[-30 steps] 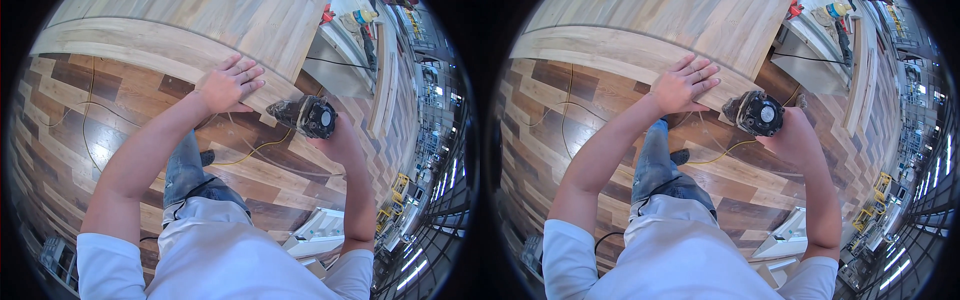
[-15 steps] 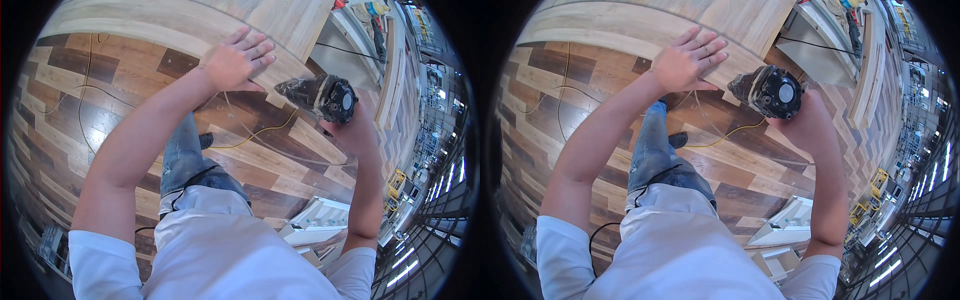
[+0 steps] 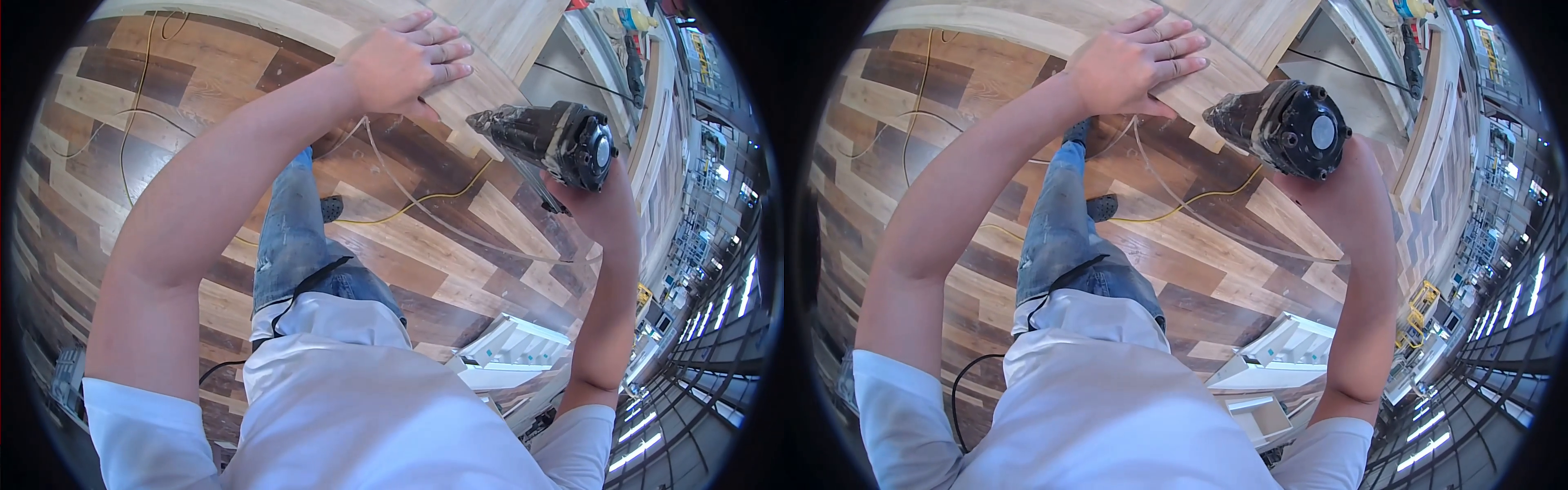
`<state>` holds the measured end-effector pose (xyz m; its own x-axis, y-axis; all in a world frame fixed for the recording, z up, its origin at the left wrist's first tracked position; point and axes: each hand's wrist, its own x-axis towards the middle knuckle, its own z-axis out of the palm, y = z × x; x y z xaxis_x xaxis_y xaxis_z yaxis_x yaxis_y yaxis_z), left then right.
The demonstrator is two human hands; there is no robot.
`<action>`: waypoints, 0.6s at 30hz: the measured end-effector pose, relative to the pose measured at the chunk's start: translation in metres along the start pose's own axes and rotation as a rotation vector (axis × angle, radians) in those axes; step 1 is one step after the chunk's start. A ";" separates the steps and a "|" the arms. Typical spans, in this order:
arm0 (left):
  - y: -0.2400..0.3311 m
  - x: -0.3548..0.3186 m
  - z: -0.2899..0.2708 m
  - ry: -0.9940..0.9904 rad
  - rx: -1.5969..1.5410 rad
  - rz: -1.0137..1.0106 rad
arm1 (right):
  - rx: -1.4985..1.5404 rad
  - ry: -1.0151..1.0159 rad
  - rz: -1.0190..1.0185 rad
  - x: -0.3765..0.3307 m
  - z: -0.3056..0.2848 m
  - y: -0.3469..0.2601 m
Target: Applying glue to a wooden board and securing it to a larger wooden panel using a pneumatic nail gun.
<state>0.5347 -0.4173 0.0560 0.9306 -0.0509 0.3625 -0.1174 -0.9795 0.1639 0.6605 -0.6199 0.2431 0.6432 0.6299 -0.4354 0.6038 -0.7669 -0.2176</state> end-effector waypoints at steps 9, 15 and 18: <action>0.001 0.003 -0.002 0.020 -0.028 -0.015 | 0.054 -0.057 -0.176 0.005 0.000 0.010; 0.002 0.005 -0.004 0.088 -0.050 -0.033 | 0.138 0.008 -0.236 0.002 -0.005 0.004; 0.005 0.006 -0.006 0.113 -0.084 -0.033 | 0.173 0.227 -0.146 -0.006 0.009 0.030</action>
<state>0.5381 -0.4216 0.0644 0.8899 0.0085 0.4561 -0.1200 -0.9603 0.2520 0.6703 -0.6479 0.2315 0.6558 0.7314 -0.1868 0.6211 -0.6635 -0.4172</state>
